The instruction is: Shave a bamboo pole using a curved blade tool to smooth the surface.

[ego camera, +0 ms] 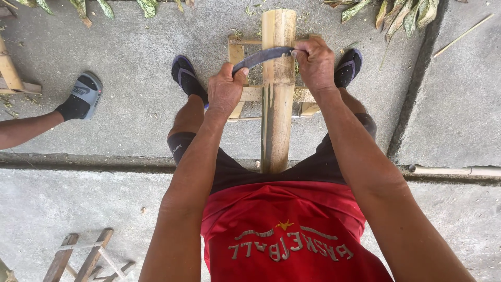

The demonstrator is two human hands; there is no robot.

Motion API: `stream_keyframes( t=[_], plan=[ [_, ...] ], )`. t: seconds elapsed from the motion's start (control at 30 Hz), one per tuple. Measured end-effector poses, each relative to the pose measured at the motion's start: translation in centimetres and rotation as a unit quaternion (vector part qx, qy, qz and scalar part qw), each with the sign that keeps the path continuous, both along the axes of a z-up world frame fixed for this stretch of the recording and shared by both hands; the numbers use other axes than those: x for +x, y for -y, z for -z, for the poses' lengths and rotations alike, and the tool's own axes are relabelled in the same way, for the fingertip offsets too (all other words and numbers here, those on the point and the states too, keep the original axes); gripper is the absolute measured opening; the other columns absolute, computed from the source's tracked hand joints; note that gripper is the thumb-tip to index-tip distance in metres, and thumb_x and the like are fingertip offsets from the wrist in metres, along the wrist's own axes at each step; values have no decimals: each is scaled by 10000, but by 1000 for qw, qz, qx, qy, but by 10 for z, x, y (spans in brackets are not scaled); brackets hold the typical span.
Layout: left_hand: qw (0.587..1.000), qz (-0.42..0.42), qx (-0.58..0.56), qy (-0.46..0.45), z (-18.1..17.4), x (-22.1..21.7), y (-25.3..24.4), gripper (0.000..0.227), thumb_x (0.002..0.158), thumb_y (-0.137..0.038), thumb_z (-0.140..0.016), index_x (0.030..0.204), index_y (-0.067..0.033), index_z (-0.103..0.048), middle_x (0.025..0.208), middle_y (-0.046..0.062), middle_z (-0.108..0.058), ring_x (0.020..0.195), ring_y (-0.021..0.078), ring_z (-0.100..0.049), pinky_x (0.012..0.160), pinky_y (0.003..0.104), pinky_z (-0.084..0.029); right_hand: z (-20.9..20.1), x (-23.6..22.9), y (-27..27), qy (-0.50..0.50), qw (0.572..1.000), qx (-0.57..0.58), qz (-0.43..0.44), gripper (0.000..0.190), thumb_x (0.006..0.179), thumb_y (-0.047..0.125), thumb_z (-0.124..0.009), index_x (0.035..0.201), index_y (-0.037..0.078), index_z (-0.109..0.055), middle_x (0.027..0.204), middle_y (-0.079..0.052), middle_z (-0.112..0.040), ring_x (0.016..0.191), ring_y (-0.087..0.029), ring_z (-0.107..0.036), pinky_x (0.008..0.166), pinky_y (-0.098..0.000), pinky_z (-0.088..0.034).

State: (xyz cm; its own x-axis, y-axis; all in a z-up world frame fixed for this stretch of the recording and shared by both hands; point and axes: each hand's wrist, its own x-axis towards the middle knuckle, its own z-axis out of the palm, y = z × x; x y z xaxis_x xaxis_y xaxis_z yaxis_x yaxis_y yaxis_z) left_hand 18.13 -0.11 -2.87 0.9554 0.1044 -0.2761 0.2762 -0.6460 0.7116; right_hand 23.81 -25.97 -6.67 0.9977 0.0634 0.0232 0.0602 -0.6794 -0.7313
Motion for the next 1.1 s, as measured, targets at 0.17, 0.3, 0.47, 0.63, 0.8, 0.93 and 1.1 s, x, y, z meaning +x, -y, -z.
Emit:
stream_keyframes(
  t=[0.17, 0.3, 0.47, 0.63, 0.8, 0.93, 1.1],
  plan=[
    [999, -7, 6, -39, -17, -30, 0, 322, 990, -342, -694, 886, -47, -618, 610, 133, -648, 544, 253, -671, 538, 432, -516, -18, -31, -3, 25, 1000, -1, -18, 71, 962, 62, -794, 912, 68, -744, 891, -67, -708, 742, -127, -667, 586, -250, -599],
    [999, -37, -31, -13, -26, -36, 6, 304, 939, -336, -693, 907, -36, -647, 624, 167, -665, 541, 287, -686, 523, 449, -506, -31, -47, 0, 34, 999, 29, -29, 38, 938, 29, -759, 965, 34, -733, 946, -95, -698, 750, -153, -679, 615, -275, -595],
    [1000, 5, 18, -6, -3, 16, 1, 322, 971, -370, -706, 928, -58, -640, 613, 124, -654, 540, 270, -668, 501, 428, -503, 14, 13, 18, 21, 997, -28, -66, 87, 1019, 3, -657, 954, 36, -702, 929, -93, -663, 701, -156, -632, 566, -266, -532],
    [1000, -16, 13, -7, 2, 79, 3, 275, 984, -354, -700, 952, -86, -647, 583, 67, -635, 498, 213, -648, 495, 411, -480, -12, 81, 3, -42, 999, -18, -7, 101, 992, 17, -656, 927, 71, -712, 942, -74, -648, 677, -116, -614, 546, -210, -532],
    [999, -29, -27, 33, 7, 72, 1, 278, 975, -346, -705, 917, -81, -642, 641, 63, -683, 570, 199, -693, 512, 417, -520, 9, 76, 10, 89, 995, -14, -53, 82, 957, -15, -735, 914, 54, -743, 927, -65, -700, 763, -114, -673, 636, -236, -611],
    [999, -53, -5, 5, -9, 48, 6, 308, 945, -366, -716, 924, -67, -646, 654, 104, -690, 581, 247, -696, 580, 443, -539, 6, 57, 15, 67, 994, -50, -67, 220, 1017, -81, -625, 892, 52, -748, 838, -52, -729, 671, -102, -665, 521, -254, -549],
    [996, 5, 33, -82, -15, -12, 4, 349, 968, -390, -694, 936, -44, -656, 686, 171, -676, 641, 322, -695, 656, 487, -519, 5, -18, 27, -68, 994, -31, -74, 214, 1062, -11, -578, 889, 18, -701, 819, -142, -692, 530, -126, -597, 401, -241, -441]
  ],
)
